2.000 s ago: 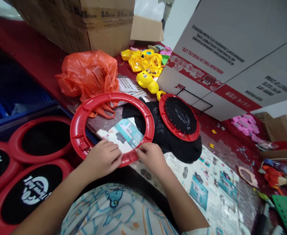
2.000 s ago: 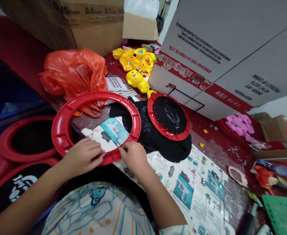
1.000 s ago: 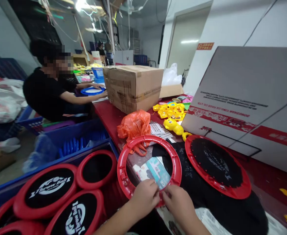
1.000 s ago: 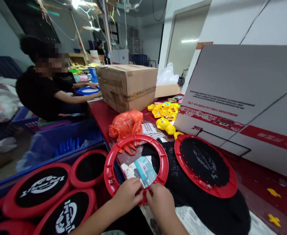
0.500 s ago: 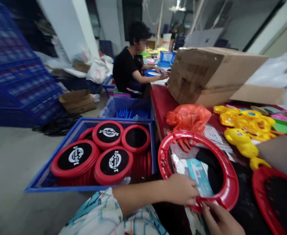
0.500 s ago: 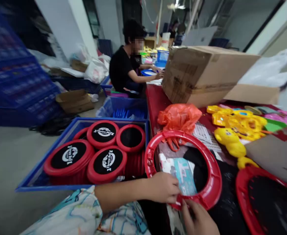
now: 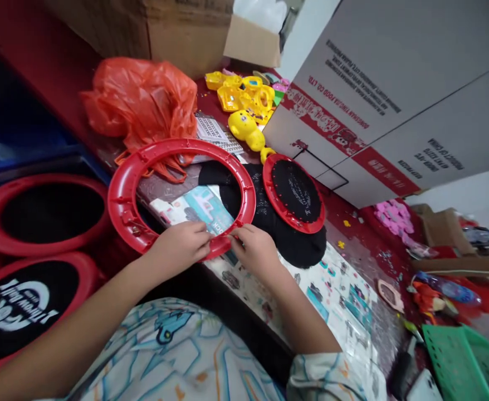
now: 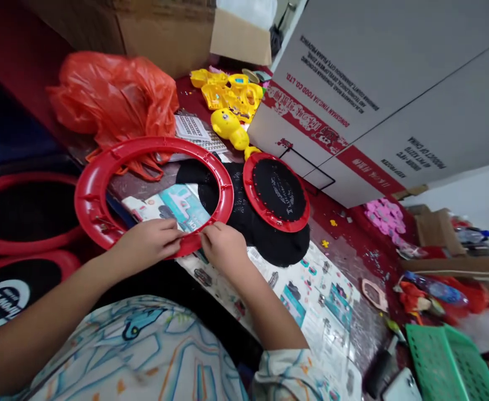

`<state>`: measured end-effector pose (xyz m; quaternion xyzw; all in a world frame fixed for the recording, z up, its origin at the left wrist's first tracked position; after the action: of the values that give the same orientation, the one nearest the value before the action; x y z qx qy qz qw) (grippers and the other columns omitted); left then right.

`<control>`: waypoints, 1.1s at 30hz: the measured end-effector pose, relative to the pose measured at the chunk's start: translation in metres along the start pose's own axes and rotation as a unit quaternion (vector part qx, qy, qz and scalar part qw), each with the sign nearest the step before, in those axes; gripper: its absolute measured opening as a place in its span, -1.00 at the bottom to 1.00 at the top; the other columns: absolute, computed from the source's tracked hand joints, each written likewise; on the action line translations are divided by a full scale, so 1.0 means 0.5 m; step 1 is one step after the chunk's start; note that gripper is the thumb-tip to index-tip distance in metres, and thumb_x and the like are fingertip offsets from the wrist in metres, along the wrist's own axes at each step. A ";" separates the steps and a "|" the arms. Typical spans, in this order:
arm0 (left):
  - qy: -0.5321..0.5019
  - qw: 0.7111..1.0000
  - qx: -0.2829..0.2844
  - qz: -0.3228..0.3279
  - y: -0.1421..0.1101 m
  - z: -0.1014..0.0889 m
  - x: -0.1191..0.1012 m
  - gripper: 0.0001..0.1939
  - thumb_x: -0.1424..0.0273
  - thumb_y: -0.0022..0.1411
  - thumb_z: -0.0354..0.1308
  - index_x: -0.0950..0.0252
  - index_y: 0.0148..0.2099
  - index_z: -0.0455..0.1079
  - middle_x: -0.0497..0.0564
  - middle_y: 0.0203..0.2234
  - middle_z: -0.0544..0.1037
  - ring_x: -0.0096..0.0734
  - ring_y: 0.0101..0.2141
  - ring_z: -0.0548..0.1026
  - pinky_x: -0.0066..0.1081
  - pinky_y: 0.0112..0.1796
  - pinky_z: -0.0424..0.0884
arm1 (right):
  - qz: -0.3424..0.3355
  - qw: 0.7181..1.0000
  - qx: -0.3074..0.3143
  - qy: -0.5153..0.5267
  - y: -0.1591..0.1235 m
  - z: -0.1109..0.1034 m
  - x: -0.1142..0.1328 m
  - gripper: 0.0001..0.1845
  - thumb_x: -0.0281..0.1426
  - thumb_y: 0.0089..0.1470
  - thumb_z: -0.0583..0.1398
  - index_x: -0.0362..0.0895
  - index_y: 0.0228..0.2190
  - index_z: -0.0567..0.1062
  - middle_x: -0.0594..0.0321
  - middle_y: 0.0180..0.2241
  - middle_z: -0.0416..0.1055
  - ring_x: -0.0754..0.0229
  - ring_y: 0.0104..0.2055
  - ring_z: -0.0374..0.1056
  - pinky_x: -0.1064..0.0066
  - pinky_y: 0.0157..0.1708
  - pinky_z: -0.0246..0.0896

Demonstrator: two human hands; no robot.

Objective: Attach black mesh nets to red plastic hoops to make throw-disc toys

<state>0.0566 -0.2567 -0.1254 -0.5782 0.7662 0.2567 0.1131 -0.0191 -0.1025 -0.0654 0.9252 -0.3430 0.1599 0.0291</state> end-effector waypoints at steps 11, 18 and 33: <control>-0.017 1.000 0.013 -0.021 -0.012 -0.024 -0.012 -0.70 0.39 0.31 -0.09 0.30 -0.27 0.47 0.00 -0.47 0.41 -0.36 -0.41 0.39 -0.38 -0.38 0.28 | 0.014 0.997 0.000 0.078 0.020 0.011 -0.011 -0.83 -0.45 0.09 0.18 -0.19 -0.49 0.53 0.30 -0.56 0.39 0.34 -0.50 0.24 0.52 -0.46 0.03; 0.026 0.996 -0.012 -0.088 0.006 -0.016 -0.036 -0.68 0.38 0.32 -0.10 0.31 -0.34 0.46 0.05 -0.44 0.48 -0.29 -0.39 0.44 -0.34 -0.38 0.27 | 0.022 0.994 0.000 0.108 0.017 0.015 -0.010 -0.84 -0.45 0.06 0.20 -0.20 -0.51 0.53 0.31 -0.58 0.37 0.36 -0.53 0.22 0.52 -0.49 -0.01; 0.084 0.994 -0.052 -0.048 0.001 0.010 -0.031 -0.69 0.38 0.31 -0.07 0.30 -0.37 0.46 0.02 -0.53 0.46 -0.34 -0.47 0.41 -0.37 -0.42 0.26 | -0.012 0.997 0.048 0.063 0.023 0.019 -0.009 -0.85 -0.48 0.10 0.14 -0.20 -0.43 0.52 0.21 -0.46 0.45 0.26 -0.39 0.31 0.49 -0.40 0.05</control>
<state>0.0602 -0.2412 -0.1221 -0.6388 0.7301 0.2410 0.0296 -0.0270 -0.1098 -0.0762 0.9179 -0.3209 0.2334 0.0082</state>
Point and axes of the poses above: each hand's wrist, its own y-axis towards the middle knuckle, its own z-axis out of the palm, x = y × z, the point moved 2 cm from there along y, towards the middle knuckle
